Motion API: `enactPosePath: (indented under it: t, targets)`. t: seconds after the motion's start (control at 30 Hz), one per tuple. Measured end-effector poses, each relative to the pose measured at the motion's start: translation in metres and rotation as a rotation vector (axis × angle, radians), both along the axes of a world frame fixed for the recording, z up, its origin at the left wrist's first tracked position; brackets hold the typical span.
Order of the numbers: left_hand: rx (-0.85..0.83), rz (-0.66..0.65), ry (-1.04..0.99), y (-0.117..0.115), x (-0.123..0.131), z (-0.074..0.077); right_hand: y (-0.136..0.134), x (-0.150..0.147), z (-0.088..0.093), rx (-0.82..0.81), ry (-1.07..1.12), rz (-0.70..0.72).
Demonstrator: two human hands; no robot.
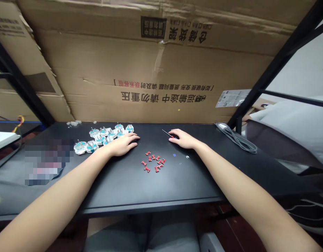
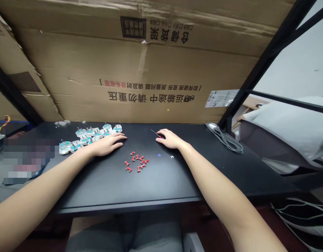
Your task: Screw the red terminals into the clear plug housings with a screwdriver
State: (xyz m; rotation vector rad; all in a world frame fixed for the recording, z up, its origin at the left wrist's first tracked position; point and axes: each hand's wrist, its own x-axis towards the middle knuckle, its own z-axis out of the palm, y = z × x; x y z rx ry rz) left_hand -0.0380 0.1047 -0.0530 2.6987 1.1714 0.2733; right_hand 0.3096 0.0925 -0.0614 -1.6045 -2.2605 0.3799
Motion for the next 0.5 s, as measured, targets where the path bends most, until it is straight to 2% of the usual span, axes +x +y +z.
enactPosePath:
  t: [0.5]
  targets:
    - [-0.003,-0.006,0.004,0.0014,0.0013,0.0002,-0.0003,-0.0029,0.0026,-0.005,0.006,-0.037]
